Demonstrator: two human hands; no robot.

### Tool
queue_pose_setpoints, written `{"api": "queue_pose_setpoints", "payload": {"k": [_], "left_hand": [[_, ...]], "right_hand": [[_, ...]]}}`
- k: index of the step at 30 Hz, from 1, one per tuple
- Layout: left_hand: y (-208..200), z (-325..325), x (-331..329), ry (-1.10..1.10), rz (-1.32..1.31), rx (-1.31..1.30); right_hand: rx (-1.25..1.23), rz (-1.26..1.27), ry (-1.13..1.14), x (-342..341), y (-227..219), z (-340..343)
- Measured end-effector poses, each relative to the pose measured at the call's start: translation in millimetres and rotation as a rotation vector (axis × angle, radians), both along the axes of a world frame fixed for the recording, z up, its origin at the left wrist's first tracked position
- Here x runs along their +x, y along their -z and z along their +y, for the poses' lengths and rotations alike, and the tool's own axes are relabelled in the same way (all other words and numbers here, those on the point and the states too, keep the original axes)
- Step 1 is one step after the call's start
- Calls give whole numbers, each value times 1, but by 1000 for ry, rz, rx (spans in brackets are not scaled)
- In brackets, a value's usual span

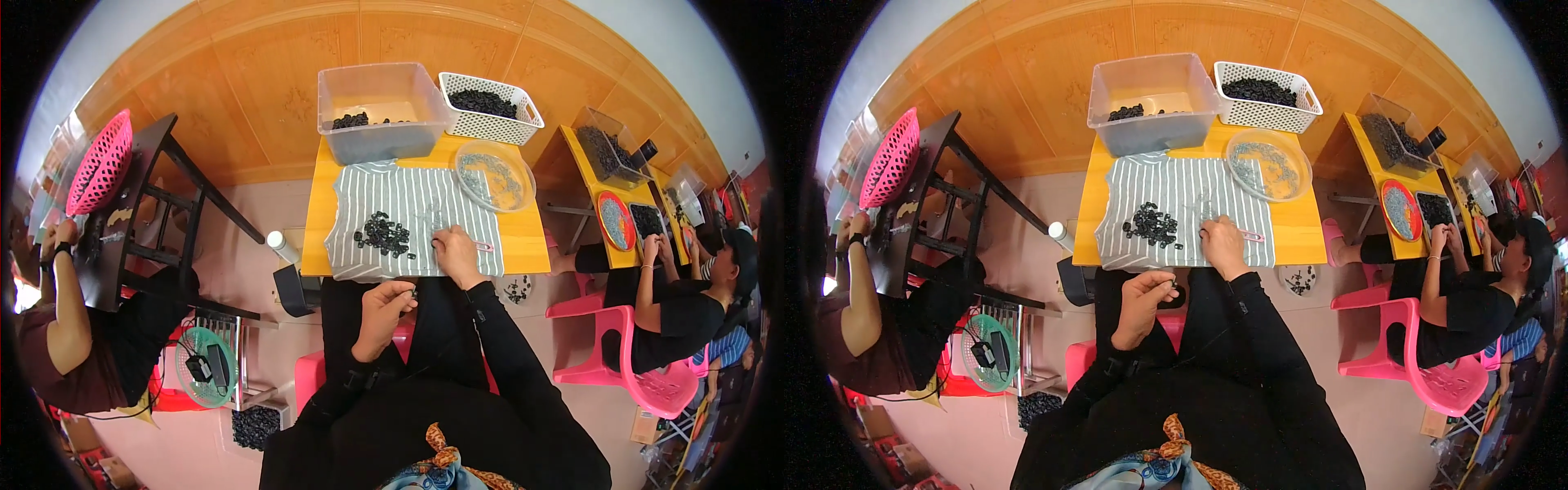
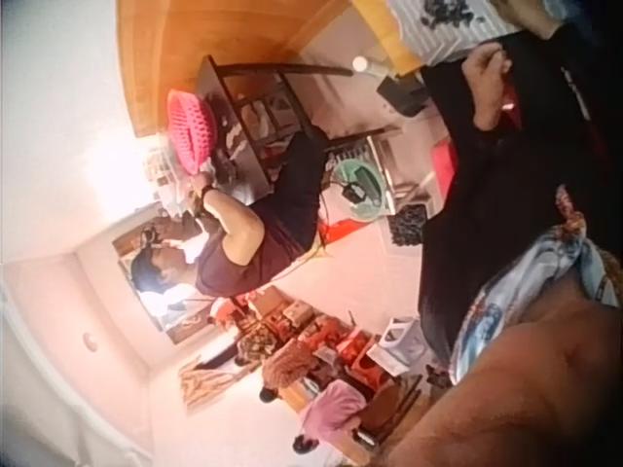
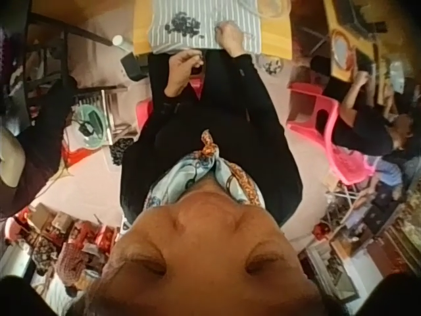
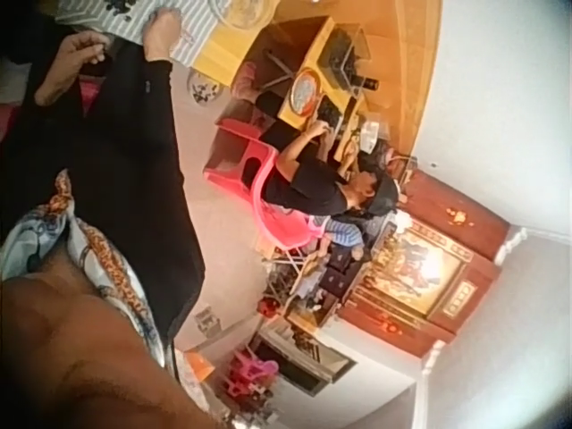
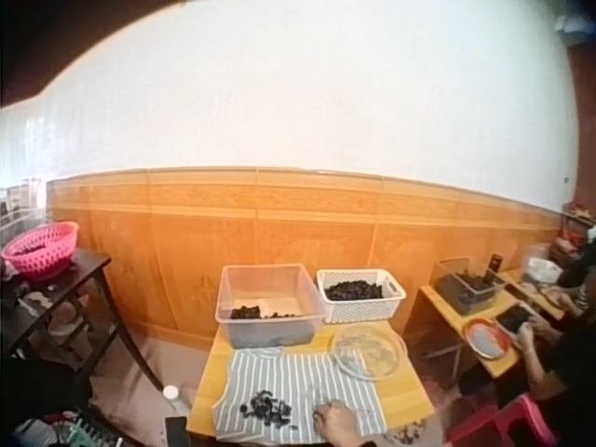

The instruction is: The person is sorting and inspecting small black rubber or plastic components on a striped cloth on a workshop table.

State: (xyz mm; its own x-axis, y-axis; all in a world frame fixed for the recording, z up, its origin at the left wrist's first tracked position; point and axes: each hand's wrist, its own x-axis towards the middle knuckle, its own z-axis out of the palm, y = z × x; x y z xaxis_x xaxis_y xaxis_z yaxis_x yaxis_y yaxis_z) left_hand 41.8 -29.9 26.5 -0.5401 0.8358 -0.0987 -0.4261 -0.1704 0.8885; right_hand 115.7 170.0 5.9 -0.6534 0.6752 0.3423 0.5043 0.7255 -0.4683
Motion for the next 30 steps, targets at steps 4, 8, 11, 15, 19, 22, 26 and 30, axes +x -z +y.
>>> {"api": "queue_pose_setpoints", "payload": {"k": [4,8,11,15,19,22,26,30], "left_hand": [[-1,-4,0,-11,-1,-12],[-3,-8,-1,-31,6,-9],[-4,-6,0,-29,12,-13],[-4,-4,1,-12,14,-11],[-9,-5,4,1,7,3],[-9,-7,5,33,16,28],[-14,-7,7,16,23,27],[-22,-4,11,15,23,41]], "right_hand": [[21,54,-82,4,-3,-6],[46,65,-206,19,-1,-8],[-80,199,-204,29,8,-4],[-30,213,31,30,4,-8],[12,42,66,23,1,-25],[87,43,13,20,7,-26],[123,46,-81,21,6,-30],[-943,518,-244,34,-34,-54]]}}
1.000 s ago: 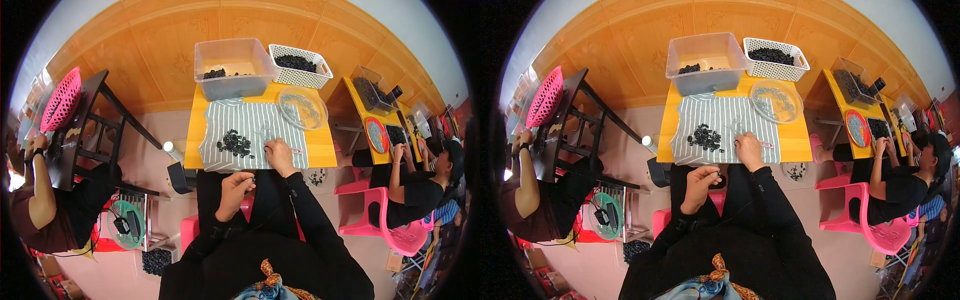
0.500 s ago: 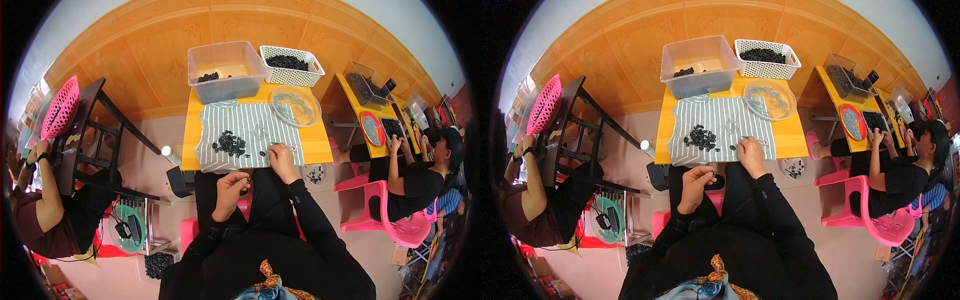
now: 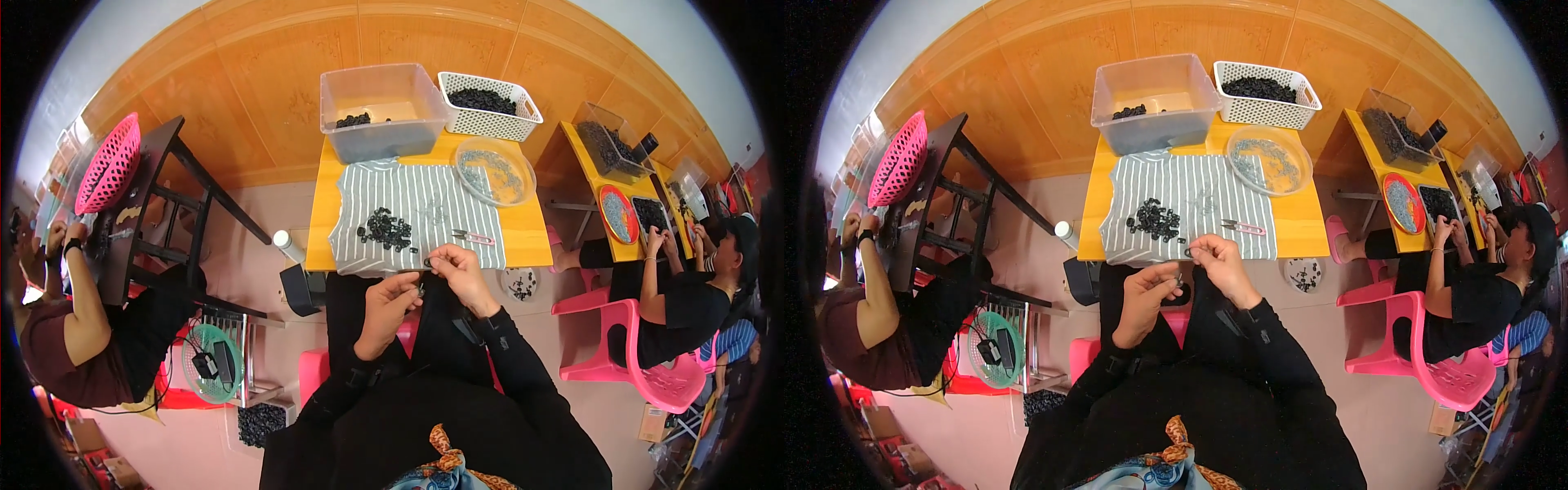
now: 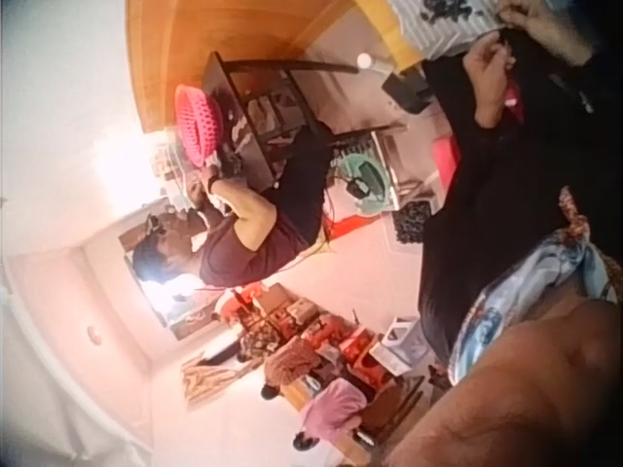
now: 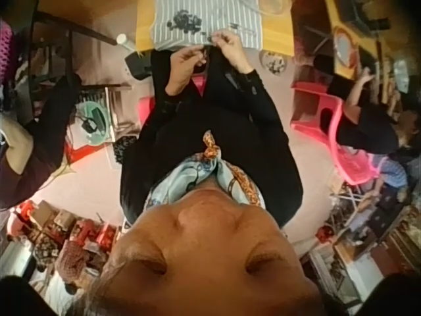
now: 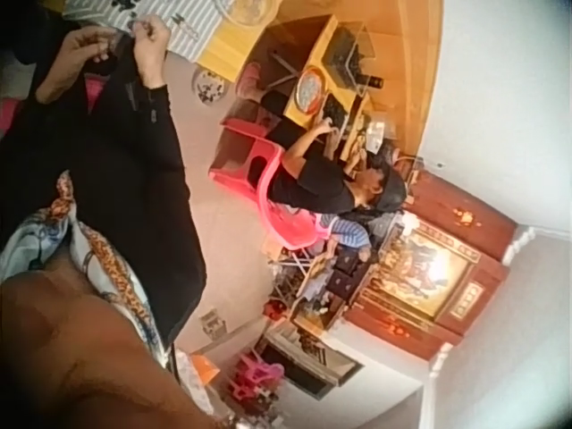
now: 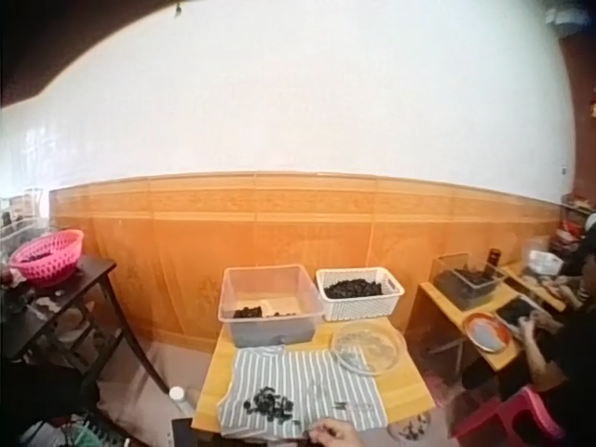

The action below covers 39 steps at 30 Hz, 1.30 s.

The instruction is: The person is sorting and inspecting small black rubber or plastic components on a striped cloth on a workshop table.

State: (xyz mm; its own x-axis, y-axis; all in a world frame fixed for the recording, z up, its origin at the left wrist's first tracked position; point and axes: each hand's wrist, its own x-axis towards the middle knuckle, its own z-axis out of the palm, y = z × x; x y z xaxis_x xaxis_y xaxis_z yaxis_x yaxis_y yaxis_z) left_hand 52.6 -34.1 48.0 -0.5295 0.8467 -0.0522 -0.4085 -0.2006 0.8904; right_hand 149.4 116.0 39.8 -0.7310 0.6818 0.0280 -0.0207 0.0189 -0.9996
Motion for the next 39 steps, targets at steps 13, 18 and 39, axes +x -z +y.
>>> {"api": "queue_pose_setpoints", "payload": {"k": [13,18,39], "left_hand": [[-5,-1,8,11,38,6],[-8,-2,10,-11,57,2],[-12,-5,13,-19,-76,136]], "right_hand": [[-235,134,-11,20,-25,-40],[-193,163,-2,19,-28,-46],[213,184,-22,28,-42,-59]]}}
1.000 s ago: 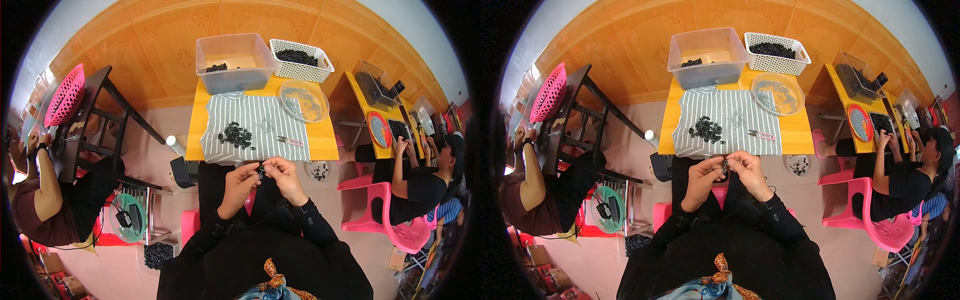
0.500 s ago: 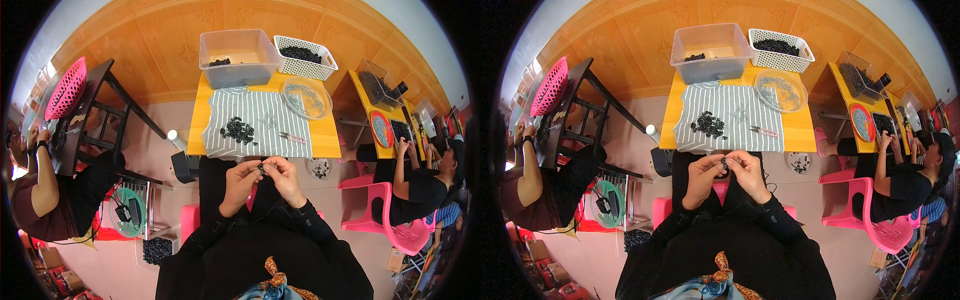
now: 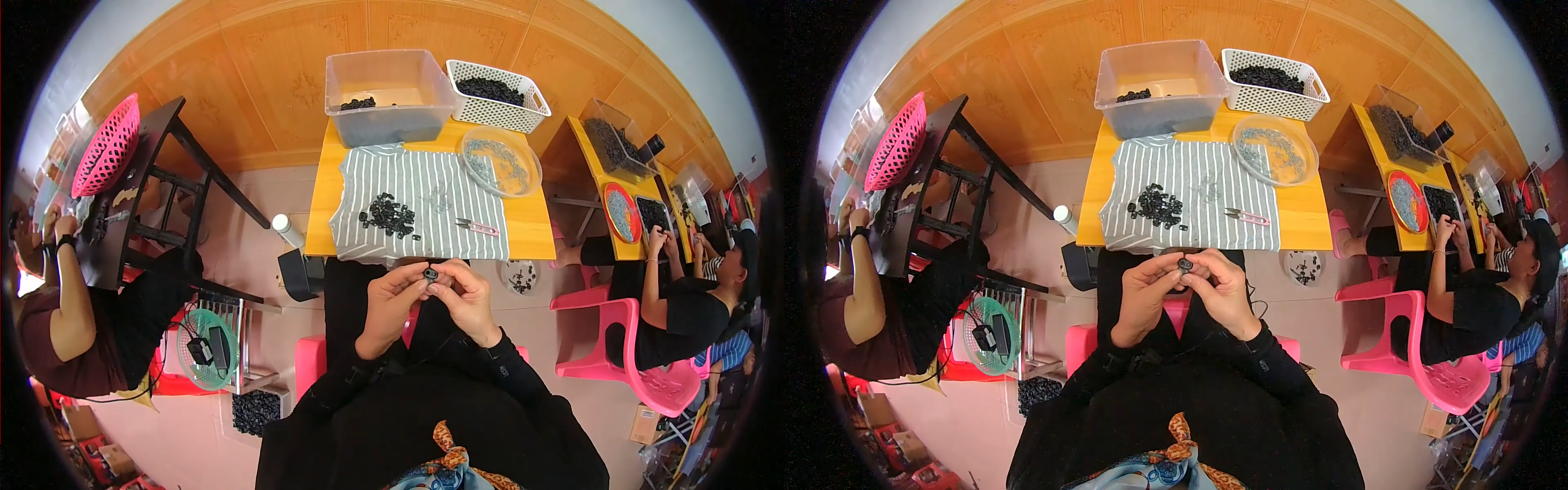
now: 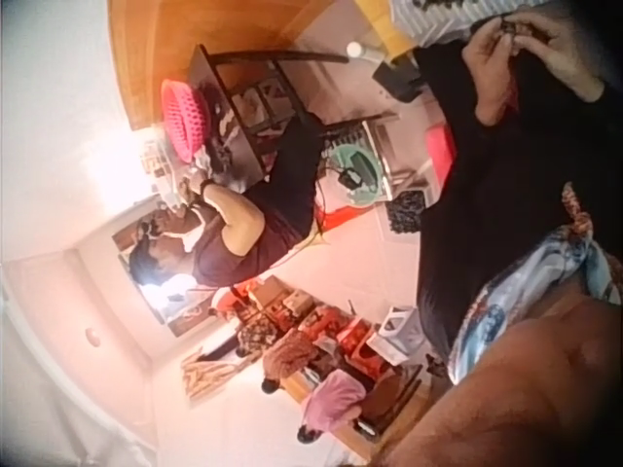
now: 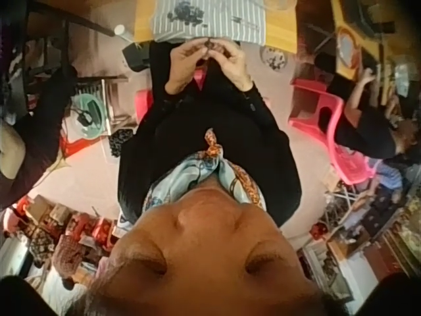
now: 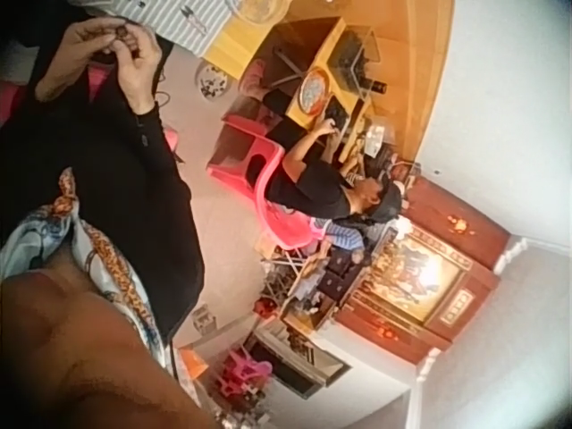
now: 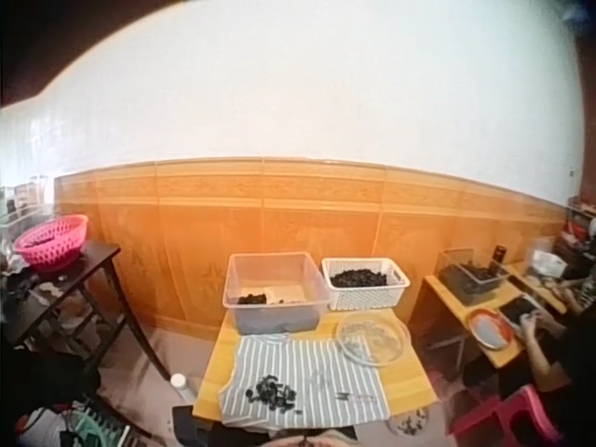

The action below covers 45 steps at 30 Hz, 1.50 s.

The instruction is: The person is sorting and inspecting small black rubber or plastic components on a striped cloth on a workshop table.

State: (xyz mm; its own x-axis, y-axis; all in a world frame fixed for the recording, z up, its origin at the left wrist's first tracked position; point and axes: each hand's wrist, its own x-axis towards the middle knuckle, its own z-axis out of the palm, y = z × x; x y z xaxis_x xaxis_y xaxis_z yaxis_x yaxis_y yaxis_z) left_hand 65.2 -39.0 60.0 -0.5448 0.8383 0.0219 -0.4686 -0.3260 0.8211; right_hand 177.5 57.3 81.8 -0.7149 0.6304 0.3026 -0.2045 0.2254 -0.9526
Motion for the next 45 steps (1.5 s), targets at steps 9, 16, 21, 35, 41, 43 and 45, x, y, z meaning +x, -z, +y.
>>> {"api": "queue_pose_setpoints", "payload": {"k": [9,16,21,35,41,43,45], "left_hand": [[-13,-7,2,9,149,29],[-32,-10,8,-30,299,55],[-30,-9,7,-29,343,59],[-31,-6,10,-37,221,14],[-23,1,5,-51,215,3],[-19,6,2,-49,207,23],[-12,9,-7,87,194,-170]], "right_hand": [[129,73,32,1,-10,-6],[182,90,70,4,-17,-10],[184,94,101,5,-17,-11],[287,98,124,3,-23,-10],[339,99,98,-3,-22,-3],[-90,133,45,-4,-15,-4],[-221,-7,-55,5,9,13]]}}
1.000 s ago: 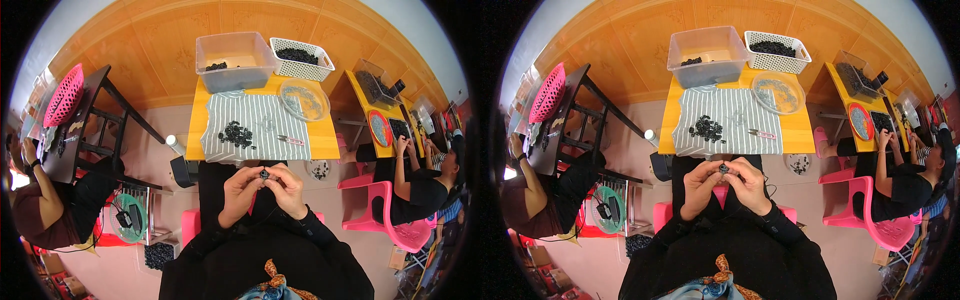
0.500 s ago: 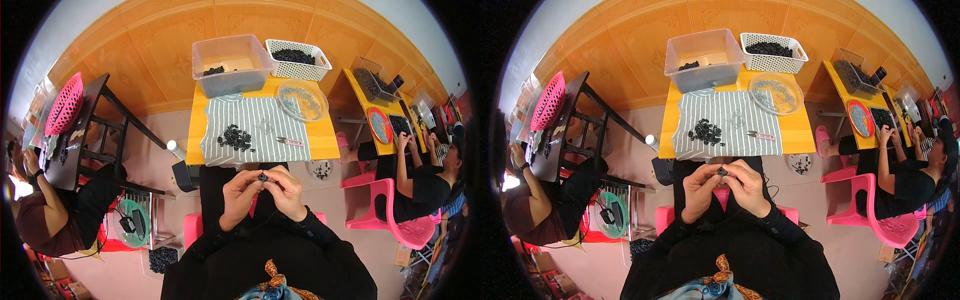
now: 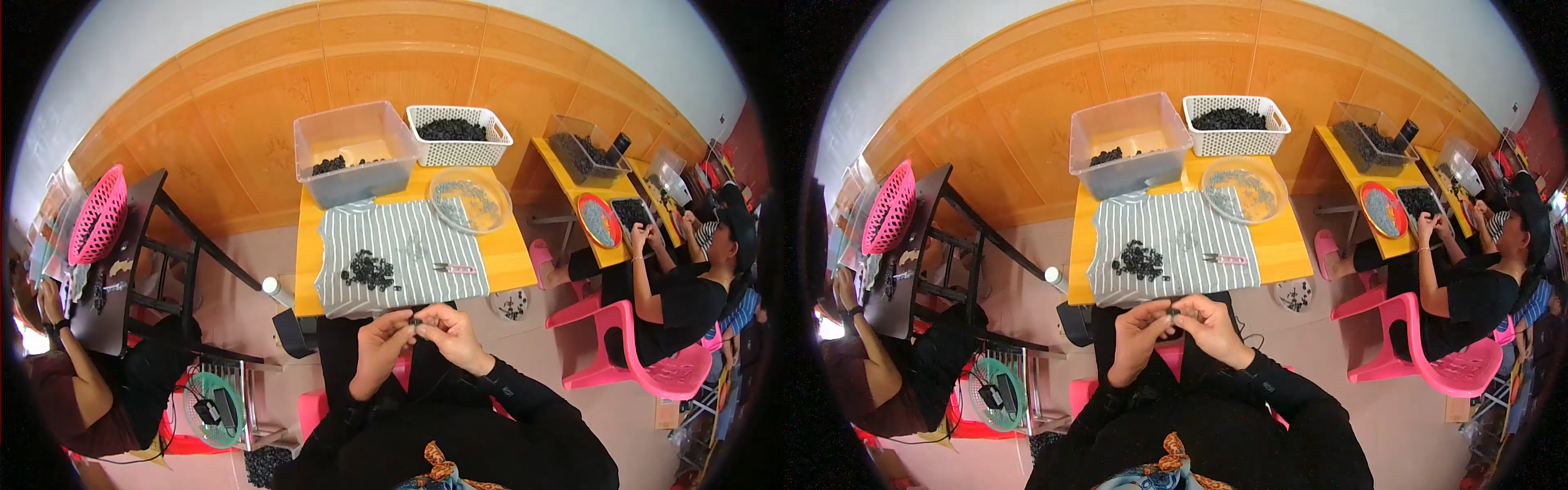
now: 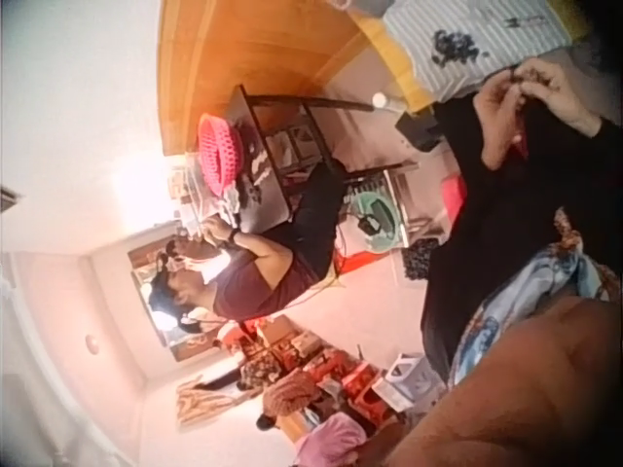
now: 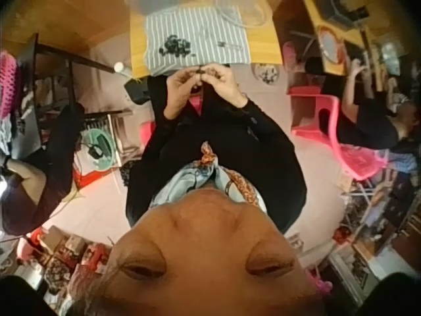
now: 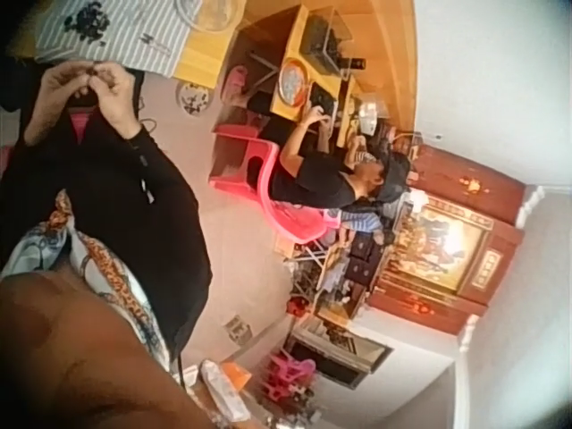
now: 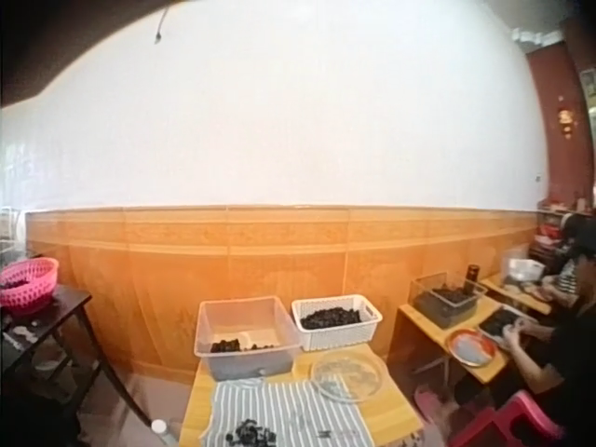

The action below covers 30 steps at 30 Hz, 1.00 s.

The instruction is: The person is sorting and inspecting small black rubber or plastic components on a striped cloth on a workshop table.

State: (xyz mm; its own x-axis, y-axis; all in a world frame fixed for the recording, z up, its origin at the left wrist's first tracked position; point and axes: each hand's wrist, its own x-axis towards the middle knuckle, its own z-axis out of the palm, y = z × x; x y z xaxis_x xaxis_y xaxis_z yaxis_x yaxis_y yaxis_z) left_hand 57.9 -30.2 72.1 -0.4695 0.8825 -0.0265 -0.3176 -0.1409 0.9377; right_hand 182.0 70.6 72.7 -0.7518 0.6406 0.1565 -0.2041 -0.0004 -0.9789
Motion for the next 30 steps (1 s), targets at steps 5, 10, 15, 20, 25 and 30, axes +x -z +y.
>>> {"api": "queue_pose_setpoints", "payload": {"k": [5,10,15,20,25,30], "left_hand": [[31,-19,-26,188,35,-70],[24,-29,-29,71,7,-160],[26,-45,-35,33,18,-109],[32,-74,-58,-107,-42,-188],[15,-98,-103,-262,-216,-45],[18,-151,-141,-570,-452,212]], "right_hand": [[-319,-454,-282,11,4,65],[-146,168,219,-48,-102,193],[-50,-40,110,-67,-63,191],[161,-519,-448,-49,36,70],[584,-595,-555,2,20,25],[659,-714,-392,20,24,37]]}}
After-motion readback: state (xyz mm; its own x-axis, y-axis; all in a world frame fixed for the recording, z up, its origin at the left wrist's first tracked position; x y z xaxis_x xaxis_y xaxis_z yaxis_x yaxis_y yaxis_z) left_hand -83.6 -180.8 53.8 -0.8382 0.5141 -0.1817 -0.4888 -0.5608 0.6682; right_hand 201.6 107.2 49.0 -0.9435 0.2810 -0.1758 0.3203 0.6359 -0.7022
